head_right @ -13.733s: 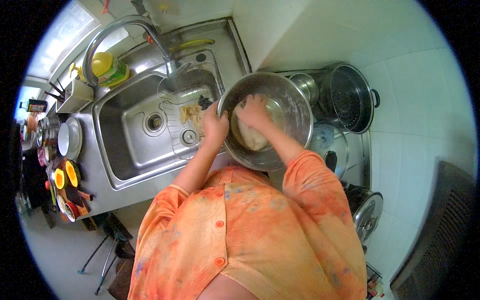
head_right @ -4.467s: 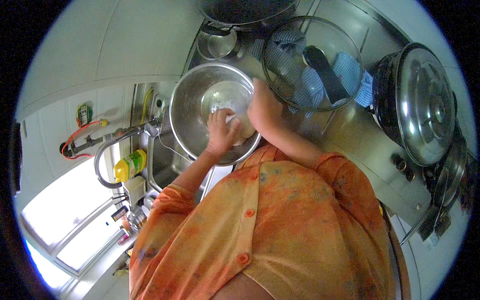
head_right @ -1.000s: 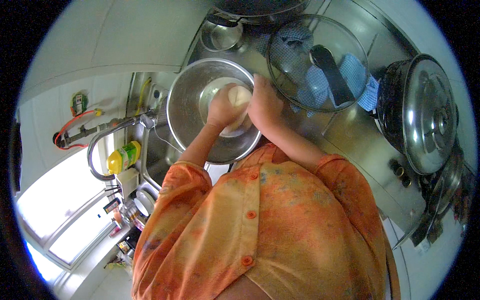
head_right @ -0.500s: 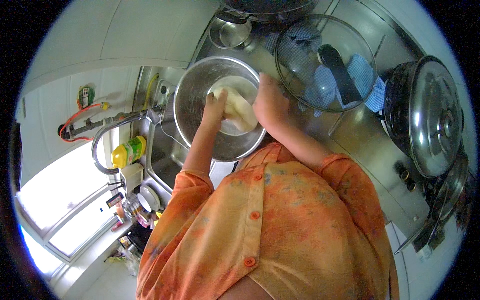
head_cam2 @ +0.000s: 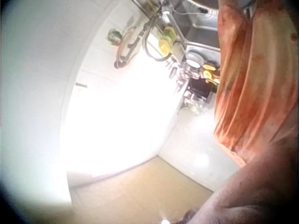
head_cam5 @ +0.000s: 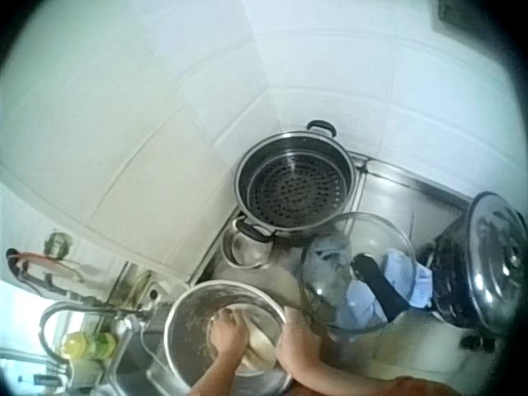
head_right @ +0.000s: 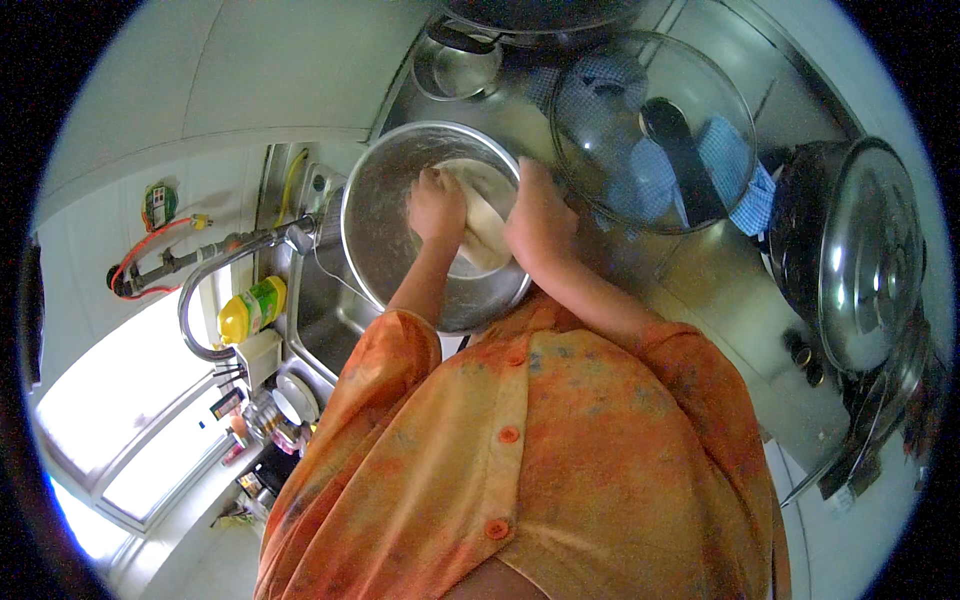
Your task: The person kneads a ball of dough by hand inside a metal mixing bowl. They repeatedly press, fold, and turn the dough using both hands to develop its texture.
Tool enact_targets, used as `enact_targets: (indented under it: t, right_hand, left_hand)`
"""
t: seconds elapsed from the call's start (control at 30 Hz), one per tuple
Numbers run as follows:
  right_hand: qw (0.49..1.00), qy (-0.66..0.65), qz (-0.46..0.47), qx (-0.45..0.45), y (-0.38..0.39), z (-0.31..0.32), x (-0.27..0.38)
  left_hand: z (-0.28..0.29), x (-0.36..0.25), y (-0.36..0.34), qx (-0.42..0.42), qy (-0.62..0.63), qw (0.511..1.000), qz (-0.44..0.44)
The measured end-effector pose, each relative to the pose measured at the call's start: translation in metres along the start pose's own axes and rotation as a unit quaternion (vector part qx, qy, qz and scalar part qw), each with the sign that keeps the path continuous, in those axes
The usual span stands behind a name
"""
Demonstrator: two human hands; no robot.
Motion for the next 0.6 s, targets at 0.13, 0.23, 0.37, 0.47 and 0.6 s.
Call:
enact_targets:
  t: [0.13, 0.23, 0.37, 0.47, 0.6]
  right_hand:
    - [0.999, 0.017, 0.013, -0.025, 0.000, -0.005, -0.004]
    - [1.000, 0.018, -0.024, 0.003, 0.001, -0.007, -0.004]
    - [1.000, 0.009, -0.014, -0.006, 0.001, -0.005, 0.000]
    - [1.000, 0.006, -0.012, -0.017, -0.001, -0.006, 0.001]
    - [1.000, -0.015, -0.017, -0.007, -0.005, -0.004, 0.008]
  left_hand:
    - [-0.004, 0.002, -0.008, -0.046, -0.031, 0.995, -0.084]
    - [-0.006, 0.002, -0.026, -0.042, -0.033, 0.991, -0.126]
    - [-0.009, -0.001, -0.041, -0.024, -0.061, 0.991, -0.113]
    - [-0.008, -0.003, -0.048, -0.011, -0.036, 0.994, -0.101]
    - [-0.003, 0.009, -0.034, -0.070, 0.029, 0.983, -0.165]
Point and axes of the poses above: each hand's wrist, its own y-axis away from the middle knuckle, its own z-axis out of the back of the hand, x = y × z, the point moved 4 cm from there along -y, towards the middle knuckle, and after that the axes turned 3 degrees about -z, right-handed, at the moved point
